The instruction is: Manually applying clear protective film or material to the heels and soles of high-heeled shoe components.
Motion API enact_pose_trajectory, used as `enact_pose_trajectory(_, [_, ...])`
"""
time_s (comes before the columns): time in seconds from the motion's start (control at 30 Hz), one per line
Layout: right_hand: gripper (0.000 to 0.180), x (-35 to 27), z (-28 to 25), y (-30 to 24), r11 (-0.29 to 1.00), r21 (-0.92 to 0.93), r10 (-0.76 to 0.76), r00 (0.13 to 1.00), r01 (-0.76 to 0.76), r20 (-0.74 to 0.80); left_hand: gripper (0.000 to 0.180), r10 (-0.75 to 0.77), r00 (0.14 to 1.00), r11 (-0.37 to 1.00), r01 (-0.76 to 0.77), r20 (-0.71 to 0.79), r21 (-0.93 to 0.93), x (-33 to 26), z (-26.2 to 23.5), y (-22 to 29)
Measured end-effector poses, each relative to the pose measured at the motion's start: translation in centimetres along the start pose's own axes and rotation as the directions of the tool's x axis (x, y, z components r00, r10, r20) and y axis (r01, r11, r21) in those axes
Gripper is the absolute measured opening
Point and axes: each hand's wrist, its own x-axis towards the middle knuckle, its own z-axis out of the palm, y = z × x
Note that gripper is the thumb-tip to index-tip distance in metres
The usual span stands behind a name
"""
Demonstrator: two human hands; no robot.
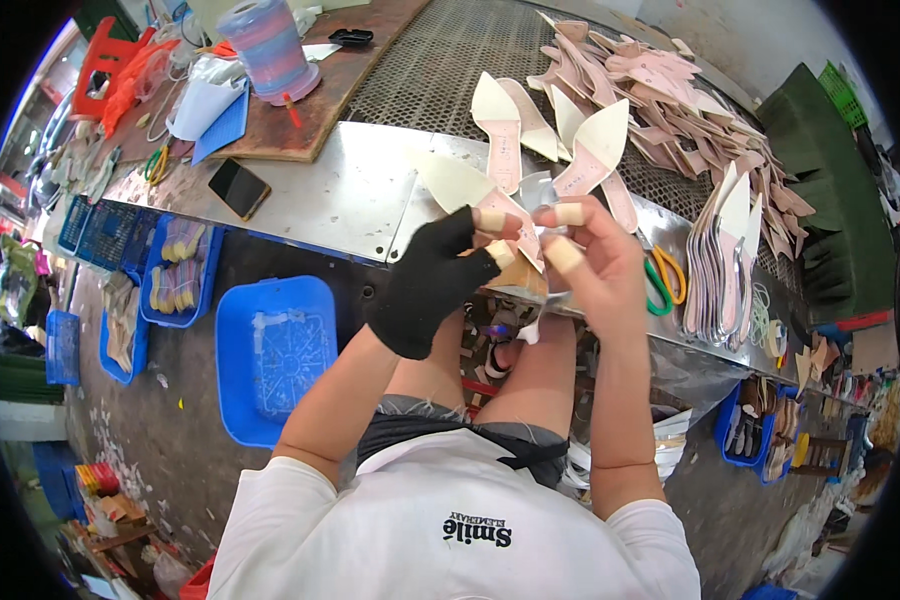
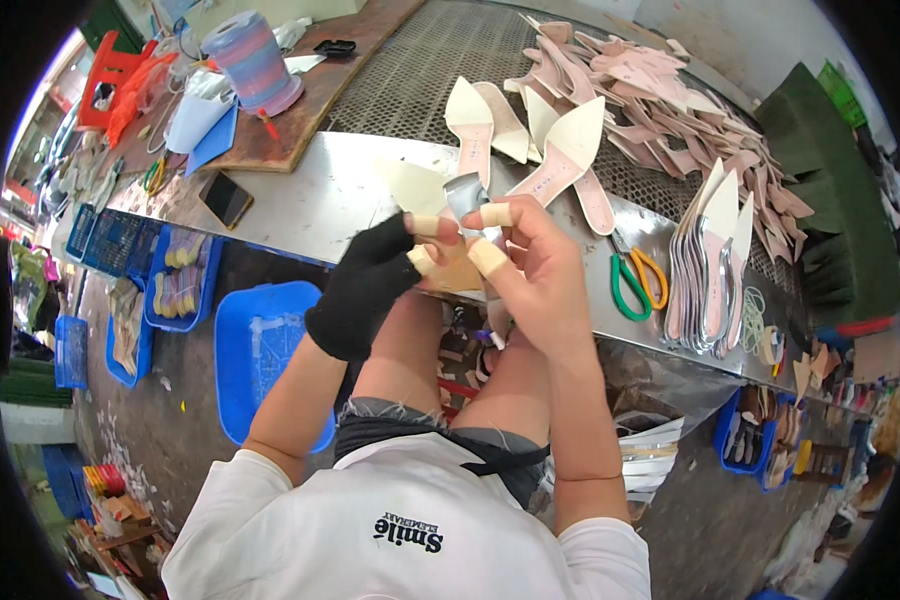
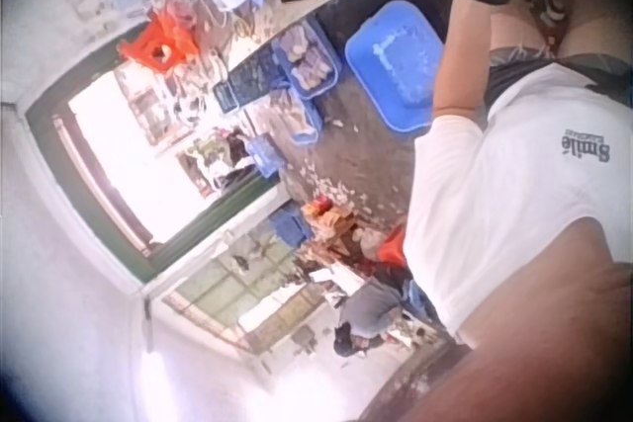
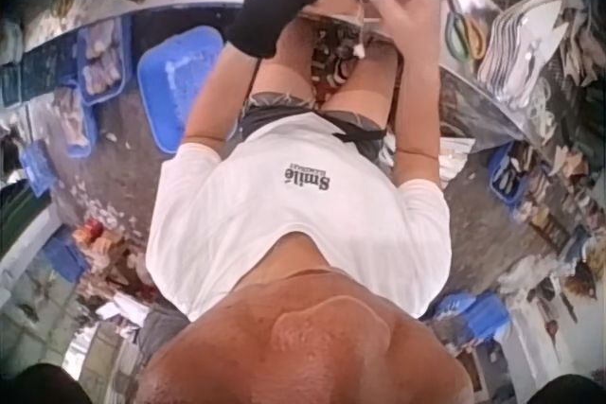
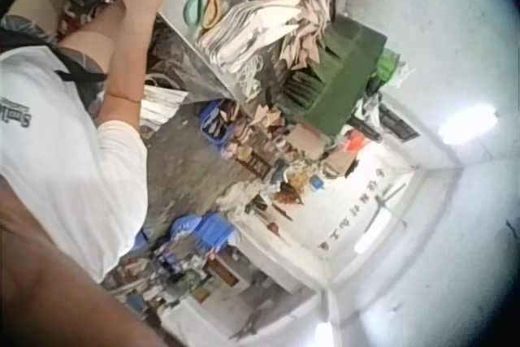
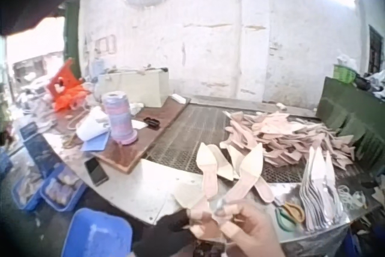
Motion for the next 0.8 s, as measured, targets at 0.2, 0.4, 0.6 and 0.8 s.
enact_pose_trajectory(0.2, [0.021,0.5,3.8,1.6,0.996,-0.09,-0.02,0.989,0.007,-0.146,0.02,0.158,0.955,0.957,-0.211,-0.252,-0.199,2.4,0.2,-2.1])
enact_pose_trajectory(0.4, [0.018,-2.7,2.1,7.3,0.98,0.005,0.196,0.964,-0.2,0.177,0.043,0.674,0.732,0.67,-0.546,-0.102,0.503,7.5,-10.0,6.9])
enact_pose_trajectory(0.6, [0.01,-7.7,1.6,2.5,0.934,-0.141,0.35,0.917,-0.328,0.191,0.018,0.467,0.844,0.721,-0.536,-0.263,-0.44,11.7,-27.4,14.8])
enact_pose_trajectory(0.8, [0.009,-11.6,0.3,-6.1,0.868,-0.497,0.09,0.989,-0.022,0.113,0.022,0.401,0.86,0.754,-0.506,-0.317,-0.419,13.2,-29.8,11.6])
